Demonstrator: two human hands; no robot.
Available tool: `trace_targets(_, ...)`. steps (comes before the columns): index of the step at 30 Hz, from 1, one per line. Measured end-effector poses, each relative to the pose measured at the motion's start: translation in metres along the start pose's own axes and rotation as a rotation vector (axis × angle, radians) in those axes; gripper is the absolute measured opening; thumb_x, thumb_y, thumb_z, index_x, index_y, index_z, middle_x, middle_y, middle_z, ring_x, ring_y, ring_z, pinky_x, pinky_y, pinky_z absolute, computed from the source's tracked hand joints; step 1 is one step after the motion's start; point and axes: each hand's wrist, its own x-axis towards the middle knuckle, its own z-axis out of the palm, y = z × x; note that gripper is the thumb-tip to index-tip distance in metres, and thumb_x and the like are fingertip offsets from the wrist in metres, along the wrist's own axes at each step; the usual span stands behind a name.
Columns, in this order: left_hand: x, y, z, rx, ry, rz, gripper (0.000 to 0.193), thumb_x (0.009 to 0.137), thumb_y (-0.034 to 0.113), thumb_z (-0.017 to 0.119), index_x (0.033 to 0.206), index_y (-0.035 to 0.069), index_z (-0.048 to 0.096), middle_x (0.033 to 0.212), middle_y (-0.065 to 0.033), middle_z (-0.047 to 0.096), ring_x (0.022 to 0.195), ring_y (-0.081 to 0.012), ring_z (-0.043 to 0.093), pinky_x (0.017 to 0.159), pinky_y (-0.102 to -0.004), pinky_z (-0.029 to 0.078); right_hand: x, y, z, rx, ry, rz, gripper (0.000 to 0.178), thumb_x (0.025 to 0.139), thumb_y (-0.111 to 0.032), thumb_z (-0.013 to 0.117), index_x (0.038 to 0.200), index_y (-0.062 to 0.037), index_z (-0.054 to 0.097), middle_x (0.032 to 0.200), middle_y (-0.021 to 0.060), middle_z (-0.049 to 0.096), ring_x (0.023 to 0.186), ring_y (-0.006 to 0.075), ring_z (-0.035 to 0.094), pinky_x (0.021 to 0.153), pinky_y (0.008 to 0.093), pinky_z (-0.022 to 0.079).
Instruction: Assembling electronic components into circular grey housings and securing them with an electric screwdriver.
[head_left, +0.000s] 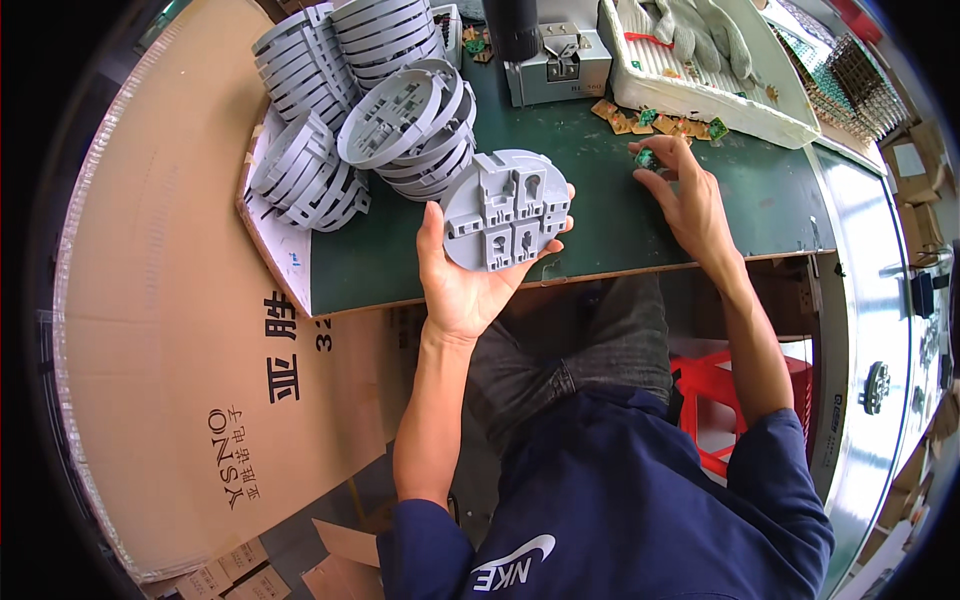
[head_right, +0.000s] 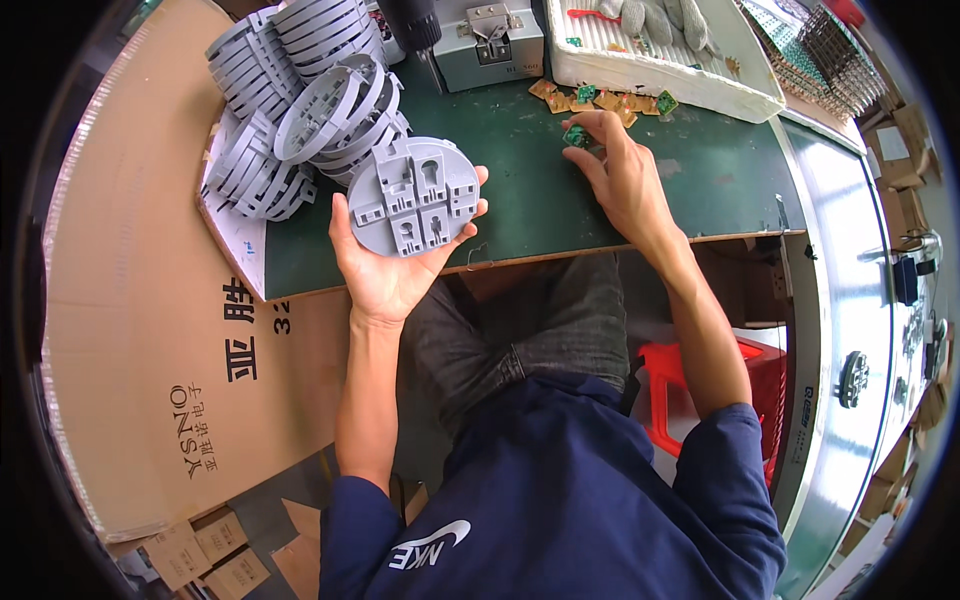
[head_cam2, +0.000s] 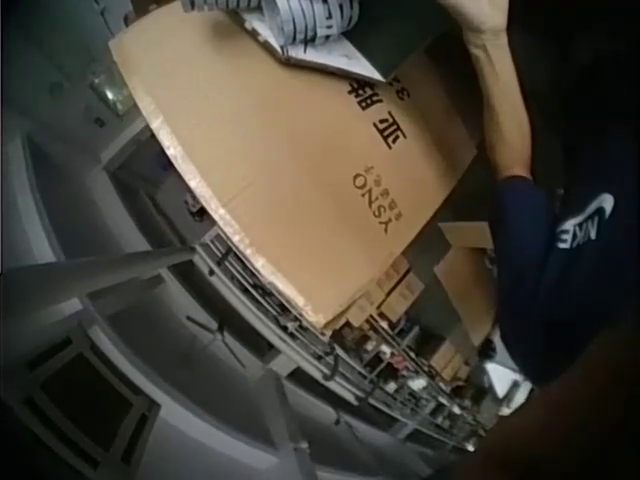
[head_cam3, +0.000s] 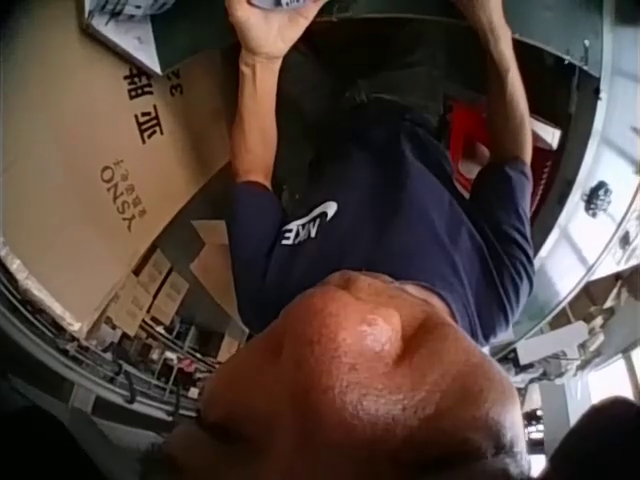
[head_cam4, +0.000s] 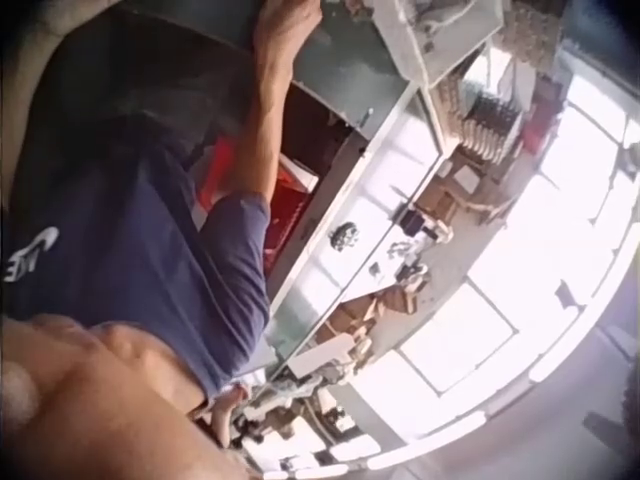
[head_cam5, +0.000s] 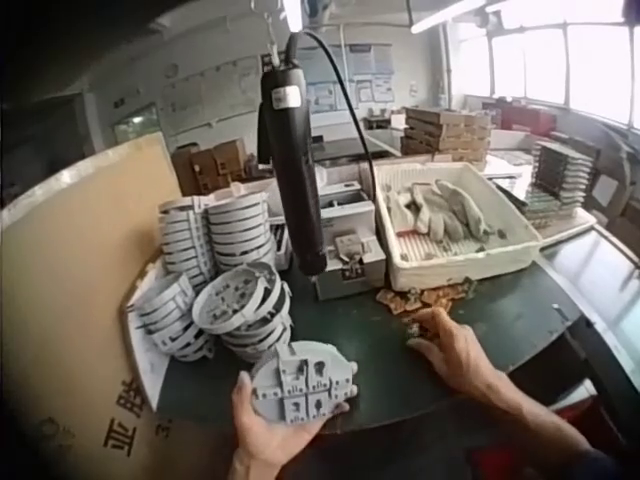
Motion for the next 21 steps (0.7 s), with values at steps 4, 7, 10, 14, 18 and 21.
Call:
trace_targets(4,-0.002,-0.003,-0.002,0.485,0.057,0.054,0.082,0.095,0.061,0.061,0.147,-0.001,0.053,0.146,-0.0184,0.058,0.133,-0.0297,0.057,0.109,-0.0458,0.045,-0.006,-0.001,-0.009,0.239,-0.082,0.126,0.036,0.093,-0.001,0.072,0.128,-0.0018,0.065,0.117,0.0087,0.072,0.100,0.0136,0.067,0.092,0.0302,0.054)
trace_targets(7,0.010,-0.003,0.003,1.502,0.041,0.256,0.084,0.078,0.042,0.083,0.147,0.003,0.054,0.150,-0.0199,0.051,0.135,-0.0353,0.050,0.112,-0.0457,0.041,-0.009,-0.001,-0.009,0.717,-0.169,0.195,0.035,0.095,0.002,0.071,0.129,-0.0004,0.065,0.119,0.0030,0.070,0.108,0.0115,0.066,0.100,0.0279,0.053)
trace_targets(10,0.020,-0.014,0.014,1.921,0.046,0.310,0.084,0.074,0.034,0.087,0.146,0.007,0.055,0.155,-0.0182,0.046,0.140,-0.0391,0.043,0.116,-0.0483,0.037,-0.014,-0.007,-0.009,0.850,-0.189,0.206,0.037,0.094,-0.004,0.075,0.130,-0.0006,0.065,0.121,0.0052,0.071,0.108,0.0127,0.067,0.103,0.0308,0.053)
trace_targets(14,0.026,-0.022,0.007,2.011,-0.008,0.340,0.089,0.074,0.045,0.089,0.146,0.008,0.055,0.154,-0.0199,0.045,0.140,-0.0389,0.042,0.116,-0.0516,0.034,-0.019,-0.007,-0.007,0.889,-0.187,0.189,0.036,0.093,-0.004,0.075,0.128,-0.0002,0.067,0.122,0.0069,0.072,0.107,0.0134,0.067,0.102,0.0315,0.054)
trace_targets(18,0.027,-0.018,0.023,1.735,0.023,0.475,0.064,0.082,0.043,0.084,0.134,0.012,0.066,0.149,-0.0155,0.053,0.138,-0.0370,0.046,0.115,-0.0494,0.037,-0.023,-0.011,-0.003,0.888,-0.206,0.183,0.038,0.091,-0.002,0.076,0.128,0.0000,0.067,0.122,0.0077,0.072,0.107,0.0144,0.068,0.103,0.0320,0.054)
trace_targets(21,0.029,-0.017,0.031,1.679,0.048,0.495,0.036,0.089,0.030,0.081,0.119,0.010,0.076,0.138,-0.0109,0.065,0.133,-0.0339,0.055,0.109,-0.0440,0.045,-0.024,-0.020,0.000,0.931,-0.214,0.165,0.038,0.089,-0.001,0.077,0.126,0.0003,0.067,0.121,0.0083,0.072,0.110,0.0155,0.068,0.103,0.0327,0.054)
